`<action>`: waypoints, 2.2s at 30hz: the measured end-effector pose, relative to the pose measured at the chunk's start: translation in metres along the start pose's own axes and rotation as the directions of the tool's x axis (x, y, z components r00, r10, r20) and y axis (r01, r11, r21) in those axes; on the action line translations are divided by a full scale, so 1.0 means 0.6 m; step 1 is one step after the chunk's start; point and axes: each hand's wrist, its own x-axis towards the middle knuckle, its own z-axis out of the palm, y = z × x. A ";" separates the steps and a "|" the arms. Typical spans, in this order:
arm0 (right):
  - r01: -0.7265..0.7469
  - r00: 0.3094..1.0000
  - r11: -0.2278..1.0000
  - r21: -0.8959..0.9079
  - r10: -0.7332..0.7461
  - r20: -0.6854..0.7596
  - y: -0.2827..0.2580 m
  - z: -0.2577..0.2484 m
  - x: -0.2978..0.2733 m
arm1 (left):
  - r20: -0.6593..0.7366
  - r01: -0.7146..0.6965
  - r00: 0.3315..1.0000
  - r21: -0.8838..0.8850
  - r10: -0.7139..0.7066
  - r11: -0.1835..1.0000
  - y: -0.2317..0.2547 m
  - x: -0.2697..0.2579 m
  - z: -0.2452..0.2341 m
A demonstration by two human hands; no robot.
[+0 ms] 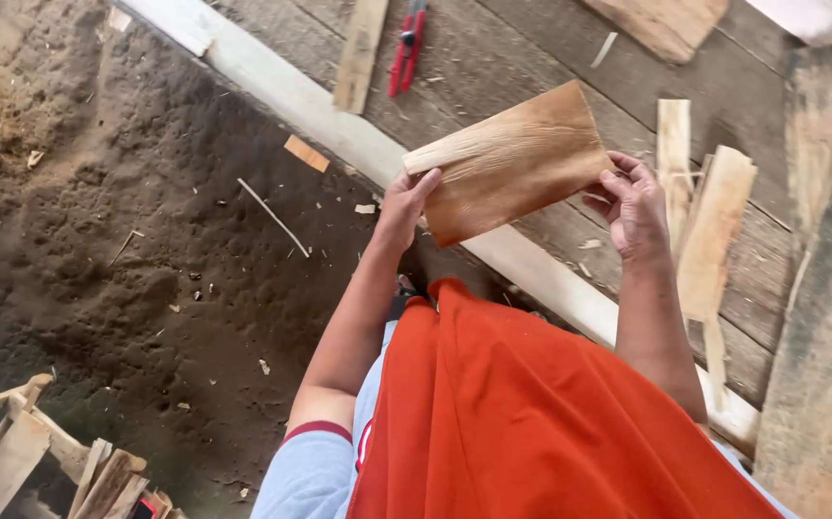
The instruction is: The person uses a red utility knife to cut thin wooden strips and planks on a wooden workbench. They repeatedly position the wood, slice along the grain, and separate the pieces. The cut pieces are placed aside on the bench.
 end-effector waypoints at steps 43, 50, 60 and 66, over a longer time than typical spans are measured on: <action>0.259 0.920 0.945 -0.202 -0.305 -0.246 0.021 0.554 0.191 | 0.469 -0.146 0.879 0.446 -0.092 0.883 0.140 0.283 -0.046; -0.218 0.475 0.736 -0.641 -0.493 -0.729 0.075 0.255 0.123 | 0.546 -0.437 0.833 0.746 -0.086 0.503 0.087 0.288 -0.046; -0.634 0.365 0.379 -0.674 -0.622 -0.693 0.063 0.129 0.045 | 0.630 -0.678 0.727 0.722 -0.275 -0.140 0.070 0.306 0.071; -0.306 0.538 0.255 -0.917 -0.748 -0.388 0.187 0.077 0.132 | 0.567 -0.615 0.768 0.782 -0.298 -0.098 0.024 0.365 0.085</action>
